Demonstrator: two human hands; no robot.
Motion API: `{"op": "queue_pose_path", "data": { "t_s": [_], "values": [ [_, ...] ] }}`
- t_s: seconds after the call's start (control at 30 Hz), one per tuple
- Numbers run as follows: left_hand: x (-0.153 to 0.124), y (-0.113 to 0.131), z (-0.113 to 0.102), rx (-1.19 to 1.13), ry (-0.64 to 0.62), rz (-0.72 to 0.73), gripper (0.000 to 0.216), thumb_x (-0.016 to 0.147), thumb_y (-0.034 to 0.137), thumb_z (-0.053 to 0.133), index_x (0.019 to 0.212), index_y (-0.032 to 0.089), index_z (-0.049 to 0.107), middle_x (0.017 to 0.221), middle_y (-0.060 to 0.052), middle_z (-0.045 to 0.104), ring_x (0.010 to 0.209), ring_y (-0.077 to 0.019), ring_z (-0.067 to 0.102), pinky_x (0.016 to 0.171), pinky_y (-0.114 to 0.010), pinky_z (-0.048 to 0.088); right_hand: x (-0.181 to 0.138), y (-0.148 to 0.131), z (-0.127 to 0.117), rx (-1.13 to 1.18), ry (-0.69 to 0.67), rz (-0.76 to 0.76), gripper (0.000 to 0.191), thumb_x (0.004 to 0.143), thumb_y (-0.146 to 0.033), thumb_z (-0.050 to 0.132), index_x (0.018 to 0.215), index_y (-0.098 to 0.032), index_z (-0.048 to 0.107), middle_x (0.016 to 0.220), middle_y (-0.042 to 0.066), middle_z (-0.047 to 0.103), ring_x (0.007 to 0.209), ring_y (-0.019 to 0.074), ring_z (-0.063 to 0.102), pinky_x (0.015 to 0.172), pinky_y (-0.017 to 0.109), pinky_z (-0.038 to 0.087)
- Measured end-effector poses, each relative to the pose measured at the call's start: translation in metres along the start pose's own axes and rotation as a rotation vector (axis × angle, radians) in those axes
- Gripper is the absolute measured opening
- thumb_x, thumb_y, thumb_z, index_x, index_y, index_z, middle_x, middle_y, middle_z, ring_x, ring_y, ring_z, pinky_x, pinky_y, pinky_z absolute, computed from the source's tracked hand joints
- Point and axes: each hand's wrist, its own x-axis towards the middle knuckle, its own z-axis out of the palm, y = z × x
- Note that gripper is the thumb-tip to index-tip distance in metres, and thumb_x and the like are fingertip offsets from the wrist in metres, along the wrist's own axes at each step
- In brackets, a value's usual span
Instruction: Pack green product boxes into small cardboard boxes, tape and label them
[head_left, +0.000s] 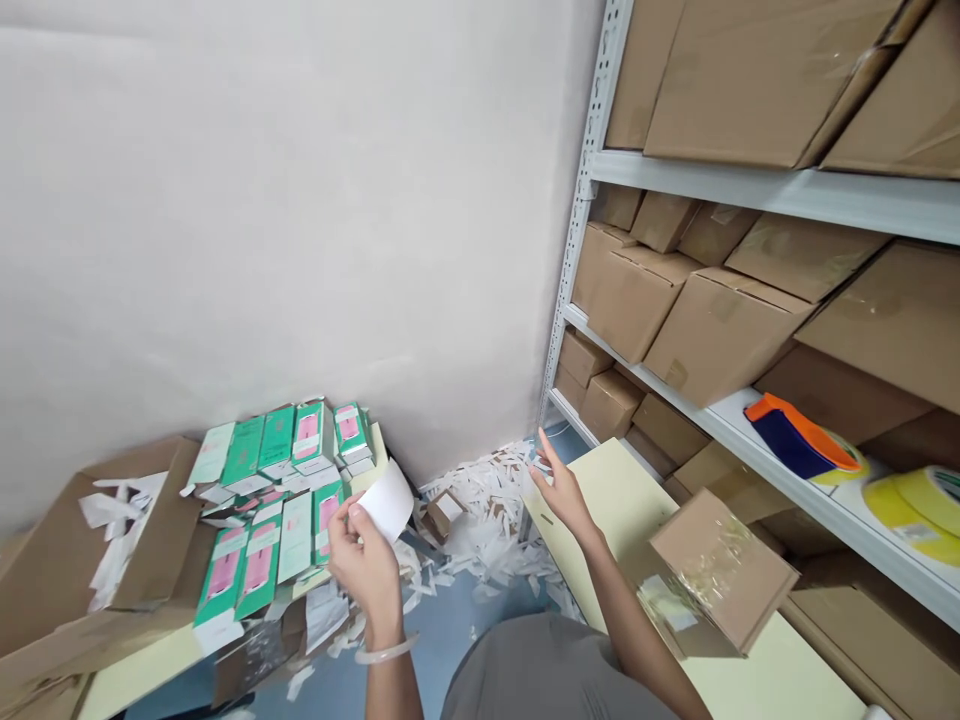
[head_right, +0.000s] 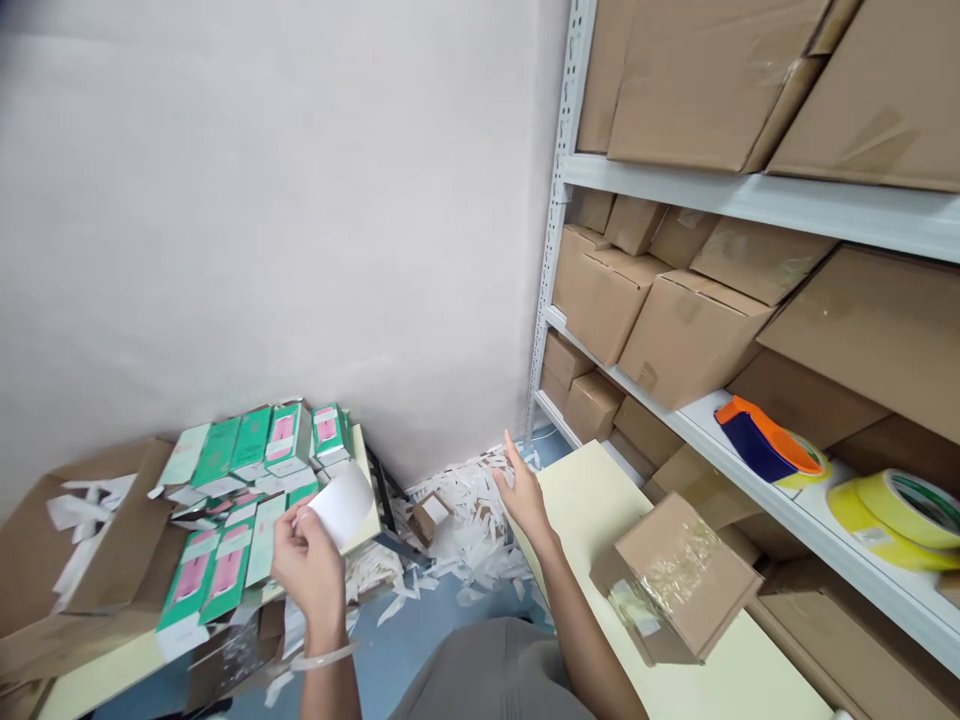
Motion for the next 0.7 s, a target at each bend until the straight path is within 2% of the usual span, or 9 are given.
{"op": "queue_pose_path", "data": {
  "t_s": [0.17, 0.37, 0.53, 0.7],
  "values": [
    [-0.008, 0.012, 0.018, -0.072, -0.095, 0.039, 0.034, 0.091, 0.041, 0.042, 0.109, 0.019, 0.061, 0.095, -0.005, 0.065, 0.077, -0.0165, 0.057, 0.066, -0.026, 0.041, -0.005, -0.014, -0.010, 0.027, 0.049, -0.010, 0.062, 0.087, -0.032, 0.053, 0.147, -0.028, 0.035, 0.128, 0.009, 0.062, 0.117, 0.0227, 0.059, 0.100, 0.044, 0.046],
    [-0.030, 0.035, 0.049, -0.193, -0.260, 0.068, 0.038, 0.092, 0.044, 0.043, 0.117, 0.019, 0.057, 0.094, -0.004, 0.064, 0.077, -0.0151, 0.059, 0.067, -0.026, 0.044, -0.019, -0.059, -0.010, 0.123, -0.017, -0.094, 0.063, 0.087, -0.027, 0.056, 0.147, -0.027, 0.035, 0.127, 0.009, 0.062, 0.118, 0.0208, 0.058, 0.100, 0.039, 0.047],
    [-0.061, 0.061, 0.077, -0.348, -0.529, 0.152, 0.036, 0.094, 0.043, 0.042, 0.118, 0.019, 0.052, 0.108, -0.010, 0.064, 0.095, -0.0186, 0.063, 0.081, -0.030, 0.048, -0.035, -0.085, -0.016, 0.167, -0.071, -0.124, 0.063, 0.087, -0.027, 0.058, 0.146, -0.029, 0.035, 0.128, 0.007, 0.062, 0.117, 0.0208, 0.059, 0.100, 0.039, 0.047],
    [-0.092, 0.083, 0.102, -0.452, -0.845, 0.246, 0.033, 0.095, 0.040, 0.042, 0.119, 0.019, 0.049, 0.111, -0.011, 0.064, 0.103, -0.0188, 0.062, 0.089, -0.033, 0.048, -0.049, -0.081, -0.037, 0.143, 0.005, -0.084, 0.062, 0.087, -0.026, 0.058, 0.145, -0.029, 0.036, 0.130, 0.007, 0.060, 0.119, 0.0211, 0.057, 0.101, 0.040, 0.046]
  ]
}}
